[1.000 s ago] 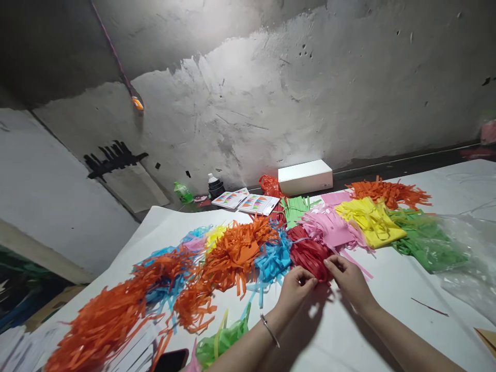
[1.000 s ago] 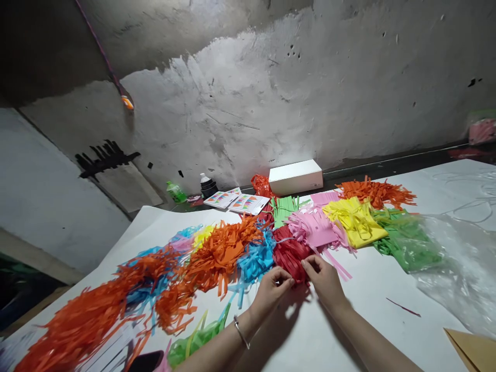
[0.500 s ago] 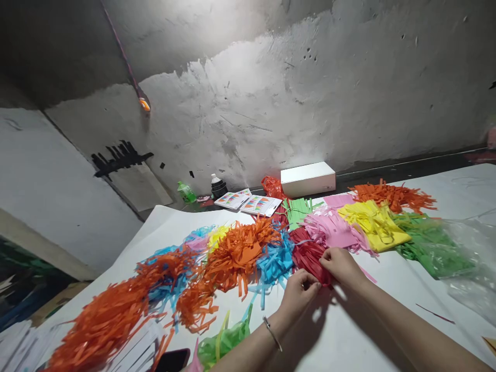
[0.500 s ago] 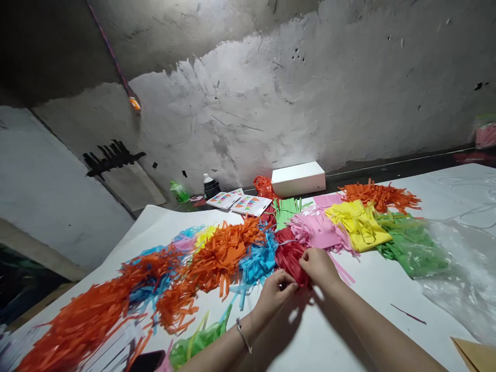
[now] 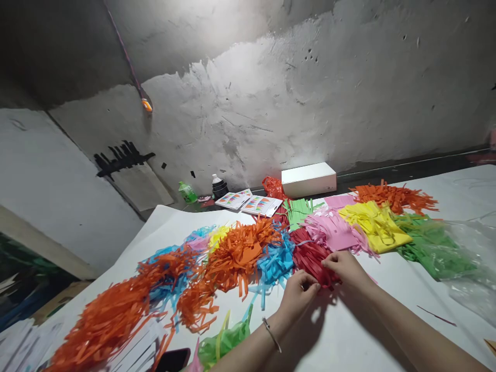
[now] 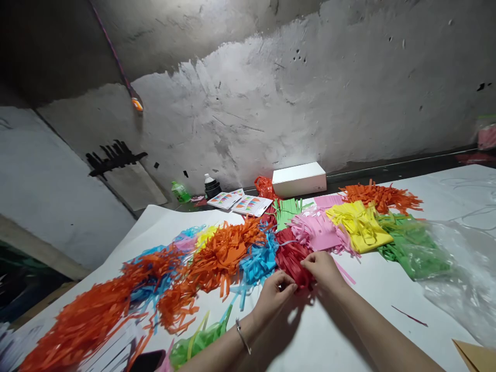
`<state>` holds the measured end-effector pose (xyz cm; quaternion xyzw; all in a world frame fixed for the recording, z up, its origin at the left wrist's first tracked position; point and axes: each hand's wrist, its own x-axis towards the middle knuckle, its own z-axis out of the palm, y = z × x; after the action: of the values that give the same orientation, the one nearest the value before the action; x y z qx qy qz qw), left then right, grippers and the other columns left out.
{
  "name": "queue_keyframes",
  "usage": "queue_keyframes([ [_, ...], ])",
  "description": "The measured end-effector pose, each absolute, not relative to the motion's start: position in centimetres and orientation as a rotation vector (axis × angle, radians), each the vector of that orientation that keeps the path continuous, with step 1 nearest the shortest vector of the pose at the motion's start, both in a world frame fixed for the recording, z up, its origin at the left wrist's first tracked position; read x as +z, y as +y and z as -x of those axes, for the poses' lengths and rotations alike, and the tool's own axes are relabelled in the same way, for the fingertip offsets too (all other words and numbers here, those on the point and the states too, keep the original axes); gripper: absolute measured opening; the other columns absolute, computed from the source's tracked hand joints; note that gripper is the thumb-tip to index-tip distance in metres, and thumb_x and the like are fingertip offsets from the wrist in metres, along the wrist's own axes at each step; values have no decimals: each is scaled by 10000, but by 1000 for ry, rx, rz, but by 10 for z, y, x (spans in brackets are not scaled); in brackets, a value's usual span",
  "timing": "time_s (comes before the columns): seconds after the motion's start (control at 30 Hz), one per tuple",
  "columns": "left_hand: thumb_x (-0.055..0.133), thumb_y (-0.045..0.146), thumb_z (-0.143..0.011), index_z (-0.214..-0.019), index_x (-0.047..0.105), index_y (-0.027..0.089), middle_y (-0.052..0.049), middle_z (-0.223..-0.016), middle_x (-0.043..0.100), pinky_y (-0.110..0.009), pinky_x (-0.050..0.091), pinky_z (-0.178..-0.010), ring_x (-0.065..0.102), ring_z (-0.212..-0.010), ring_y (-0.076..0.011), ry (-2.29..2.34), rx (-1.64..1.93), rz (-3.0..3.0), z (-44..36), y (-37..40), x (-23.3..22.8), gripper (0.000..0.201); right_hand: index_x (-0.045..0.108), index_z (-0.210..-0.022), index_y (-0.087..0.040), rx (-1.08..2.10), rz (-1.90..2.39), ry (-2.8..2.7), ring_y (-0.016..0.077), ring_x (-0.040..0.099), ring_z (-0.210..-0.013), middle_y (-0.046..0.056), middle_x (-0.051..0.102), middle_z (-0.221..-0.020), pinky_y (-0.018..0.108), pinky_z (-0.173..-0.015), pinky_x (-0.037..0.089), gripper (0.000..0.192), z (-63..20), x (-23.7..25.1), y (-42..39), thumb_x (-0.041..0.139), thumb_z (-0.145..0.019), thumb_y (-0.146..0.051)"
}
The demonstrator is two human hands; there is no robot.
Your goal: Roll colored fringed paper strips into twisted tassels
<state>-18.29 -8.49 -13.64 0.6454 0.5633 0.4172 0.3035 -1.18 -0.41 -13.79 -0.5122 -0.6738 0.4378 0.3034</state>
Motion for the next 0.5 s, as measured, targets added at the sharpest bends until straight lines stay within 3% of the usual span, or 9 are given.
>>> queue_keyframes([
  [0.27, 617, 209, -782, -636, 665, 195, -55, -746, 696, -310, 435, -722, 607, -750, -206, 1510, 1121, -1697, 183, -84, -137, 155, 642, -784, -148, 1151, 1367, -1764, 117, 620, -646, -40, 631, -718, 257, -611, 529, 260, 7, -142, -7, 683, -964, -331],
  [0.5, 622, 212, -778, -646, 679, 185, -49, -734, 692, -310, 431, -727, 614, -757, -207, 1498, 1125, -1704, 185, -83, -140, 146, 624, -721, -151, 1208, 1406, -1806, 100, 595, -574, -59, 613, -655, 238, -568, 513, 289, 10, -142, -6, 715, -940, -317],
])
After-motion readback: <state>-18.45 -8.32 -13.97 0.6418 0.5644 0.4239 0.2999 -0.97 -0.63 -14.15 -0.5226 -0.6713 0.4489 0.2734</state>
